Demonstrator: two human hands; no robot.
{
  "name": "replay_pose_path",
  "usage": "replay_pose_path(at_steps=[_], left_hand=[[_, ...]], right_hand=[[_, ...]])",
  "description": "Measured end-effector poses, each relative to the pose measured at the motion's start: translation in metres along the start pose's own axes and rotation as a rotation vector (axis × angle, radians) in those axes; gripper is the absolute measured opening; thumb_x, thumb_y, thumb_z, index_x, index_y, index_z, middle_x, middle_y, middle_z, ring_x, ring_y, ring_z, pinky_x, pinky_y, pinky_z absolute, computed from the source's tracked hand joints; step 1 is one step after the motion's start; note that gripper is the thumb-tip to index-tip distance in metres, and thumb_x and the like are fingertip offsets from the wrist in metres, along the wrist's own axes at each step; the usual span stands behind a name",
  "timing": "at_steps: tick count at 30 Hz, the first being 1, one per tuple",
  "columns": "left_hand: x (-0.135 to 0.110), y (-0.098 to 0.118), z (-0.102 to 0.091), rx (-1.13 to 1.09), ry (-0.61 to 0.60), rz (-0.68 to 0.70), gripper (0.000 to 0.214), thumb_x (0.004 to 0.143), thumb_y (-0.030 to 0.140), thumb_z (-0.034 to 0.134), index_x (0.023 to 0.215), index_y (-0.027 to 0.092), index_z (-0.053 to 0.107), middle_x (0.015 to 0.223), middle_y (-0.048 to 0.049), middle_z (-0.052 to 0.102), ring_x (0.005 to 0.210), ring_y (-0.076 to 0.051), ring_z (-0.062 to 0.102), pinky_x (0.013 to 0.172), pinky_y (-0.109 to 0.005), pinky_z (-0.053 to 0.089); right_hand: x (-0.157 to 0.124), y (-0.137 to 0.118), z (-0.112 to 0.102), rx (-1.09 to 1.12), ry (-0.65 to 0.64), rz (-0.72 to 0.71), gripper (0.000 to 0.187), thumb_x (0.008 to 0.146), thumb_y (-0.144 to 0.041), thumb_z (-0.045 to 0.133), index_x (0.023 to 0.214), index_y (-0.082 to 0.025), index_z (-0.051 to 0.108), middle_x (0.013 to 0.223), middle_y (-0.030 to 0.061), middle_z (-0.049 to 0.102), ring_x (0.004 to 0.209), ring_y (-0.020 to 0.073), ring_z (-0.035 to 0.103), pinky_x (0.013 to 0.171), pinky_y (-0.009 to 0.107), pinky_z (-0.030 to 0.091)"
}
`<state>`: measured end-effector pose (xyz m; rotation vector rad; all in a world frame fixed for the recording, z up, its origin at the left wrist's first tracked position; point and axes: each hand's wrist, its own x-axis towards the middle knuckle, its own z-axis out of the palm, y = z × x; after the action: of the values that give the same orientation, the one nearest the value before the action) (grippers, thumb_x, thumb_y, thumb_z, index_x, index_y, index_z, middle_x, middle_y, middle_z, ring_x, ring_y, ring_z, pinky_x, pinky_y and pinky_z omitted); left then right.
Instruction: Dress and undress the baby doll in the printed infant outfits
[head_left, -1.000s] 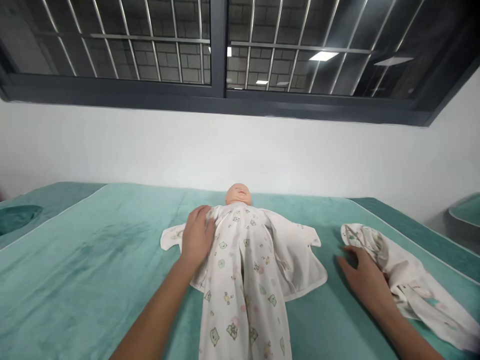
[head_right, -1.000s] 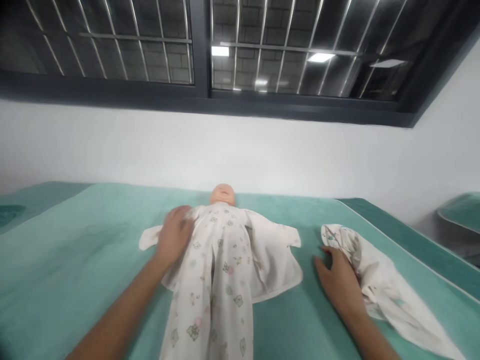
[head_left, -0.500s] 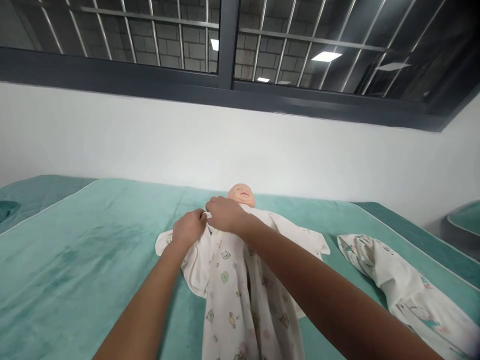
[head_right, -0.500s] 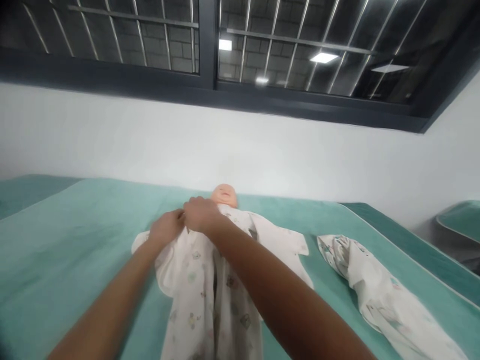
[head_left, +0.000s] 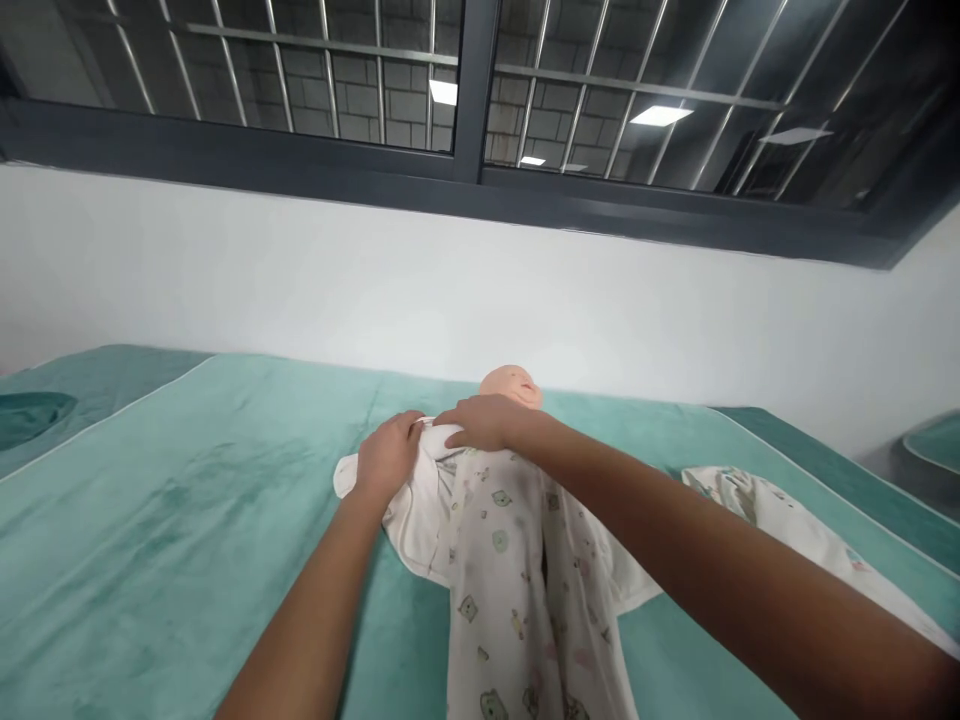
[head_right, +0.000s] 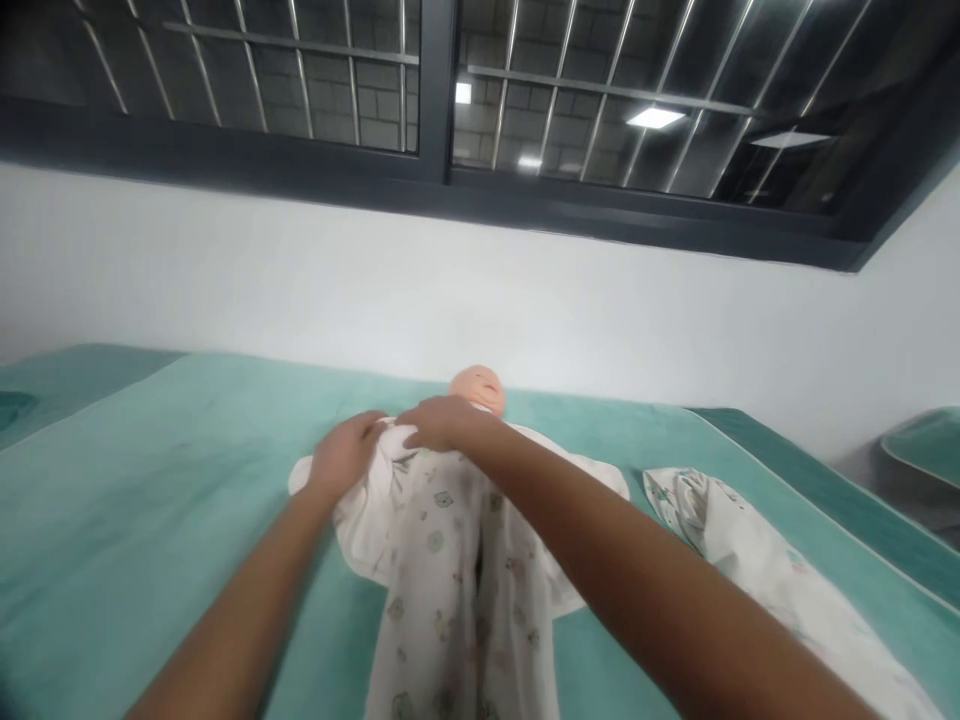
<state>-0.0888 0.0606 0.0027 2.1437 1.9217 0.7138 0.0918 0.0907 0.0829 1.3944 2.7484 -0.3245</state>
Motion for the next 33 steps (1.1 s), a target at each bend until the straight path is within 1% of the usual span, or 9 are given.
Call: replay_pose_path(at_steps=[5, 8, 11, 14, 17, 20, 24, 28, 33], left_hand=[[-0.011, -0.01, 0.002, 0.028, -0.031, 0.007, 0.032, 0.092, 0.027, 0.038, 0.113, 0.03, 0.062, 0.109, -0.0053, 0.068, 0.096, -0.022, 0.063, 0.075, -0.031, 0.043], [-0.015, -0.003, 0.004, 0.069, 0.001, 0.047, 0.048, 0.087, 0.018, 0.043, 0.133, 0.028, 0.049, 0.122, -0.0094, 0.061, 0.104, -0.025, 0.058, 0.08, -0.035, 0.042], [-0.02, 0.008, 0.003, 0.153, 0.118, 0.163, 0.064, 0.084, 0.015, 0.047, 0.146, 0.024, 0.032, 0.138, -0.012, 0.049, 0.122, -0.027, 0.046, 0.096, -0.04, 0.036], [-0.024, 0.009, 0.001, 0.186, 0.068, 0.269, 0.054, 0.087, 0.021, 0.048, 0.141, 0.024, 0.039, 0.129, -0.0098, 0.057, 0.117, -0.026, 0.051, 0.097, -0.038, 0.034], [-0.025, 0.001, 0.0, 0.213, 0.01, 0.237, 0.041, 0.091, 0.021, 0.041, 0.13, 0.025, 0.049, 0.114, -0.0074, 0.064, 0.105, -0.025, 0.058, 0.09, -0.038, 0.037], [-0.027, -0.007, 0.002, 0.243, 0.025, 0.173, 0.036, 0.091, 0.02, 0.038, 0.122, 0.025, 0.055, 0.112, -0.0072, 0.064, 0.104, -0.027, 0.057, 0.088, -0.04, 0.038], [-0.03, -0.005, 0.007, 0.277, 0.059, 0.135, 0.036, 0.092, 0.02, 0.035, 0.122, 0.025, 0.055, 0.116, -0.0078, 0.063, 0.108, -0.026, 0.055, 0.093, -0.041, 0.038], [-0.034, 0.003, 0.016, 0.385, 0.105, 0.064, 0.042, 0.091, 0.017, 0.034, 0.129, 0.019, 0.05, 0.12, -0.0127, 0.062, 0.113, -0.029, 0.051, 0.103, -0.051, 0.032], [-0.044, 0.016, 0.021, 0.397, 0.162, 0.0, 0.054, 0.085, 0.008, 0.035, 0.138, 0.013, 0.042, 0.131, -0.0178, 0.054, 0.126, -0.033, 0.043, 0.109, -0.064, 0.019]], right_hand=[[-0.043, 0.015, -0.025, -0.189, 0.034, 0.07, 0.037, 0.089, -0.046, 0.049, 0.122, -0.035, 0.061, 0.106, 0.0069, 0.066, 0.09, 0.0261, 0.062, 0.069, 0.033, 0.042], [-0.055, 0.015, -0.025, -0.187, 0.097, 0.093, 0.039, 0.09, -0.047, 0.047, 0.124, -0.035, 0.06, 0.107, 0.0073, 0.066, 0.093, 0.0266, 0.062, 0.07, 0.033, 0.042], [-0.047, 0.009, -0.011, -0.119, 0.099, 0.058, 0.041, 0.089, -0.047, 0.05, 0.126, -0.034, 0.058, 0.108, 0.0074, 0.066, 0.095, 0.0264, 0.062, 0.073, 0.033, 0.043], [-0.032, 0.004, 0.002, -0.03, 0.081, 0.032, 0.042, 0.086, -0.048, 0.054, 0.125, -0.032, 0.059, 0.11, 0.0066, 0.068, 0.099, 0.0264, 0.062, 0.078, 0.034, 0.045], [-0.033, 0.008, 0.005, 0.038, 0.128, 0.044, 0.043, 0.092, -0.044, 0.044, 0.13, -0.029, 0.056, 0.126, 0.0053, 0.063, 0.113, 0.025, 0.058, 0.089, 0.035, 0.044], [-0.058, 0.025, 0.012, 0.14, 0.286, 0.106, 0.042, 0.098, -0.036, 0.028, 0.128, -0.027, 0.057, 0.132, 0.003, 0.06, 0.118, 0.0212, 0.055, 0.094, 0.033, 0.042], [-0.112, 0.061, 0.051, 0.23, 0.685, 0.327, 0.038, 0.097, -0.031, 0.032, 0.121, -0.021, 0.06, 0.122, 0.0064, 0.064, 0.112, 0.0211, 0.056, 0.094, 0.034, 0.042], [-0.151, 0.089, 0.092, -0.012, 0.69, 0.44, 0.037, 0.094, -0.022, 0.036, 0.122, -0.02, 0.059, 0.115, 0.0075, 0.067, 0.108, 0.0242, 0.056, 0.094, 0.037, 0.036], [-0.16, 0.103, 0.095, -0.044, 0.694, 0.652, 0.04, 0.09, -0.017, 0.036, 0.122, -0.023, 0.058, 0.115, 0.0057, 0.068, 0.093, 0.0228, 0.063, 0.075, 0.032, 0.037]])
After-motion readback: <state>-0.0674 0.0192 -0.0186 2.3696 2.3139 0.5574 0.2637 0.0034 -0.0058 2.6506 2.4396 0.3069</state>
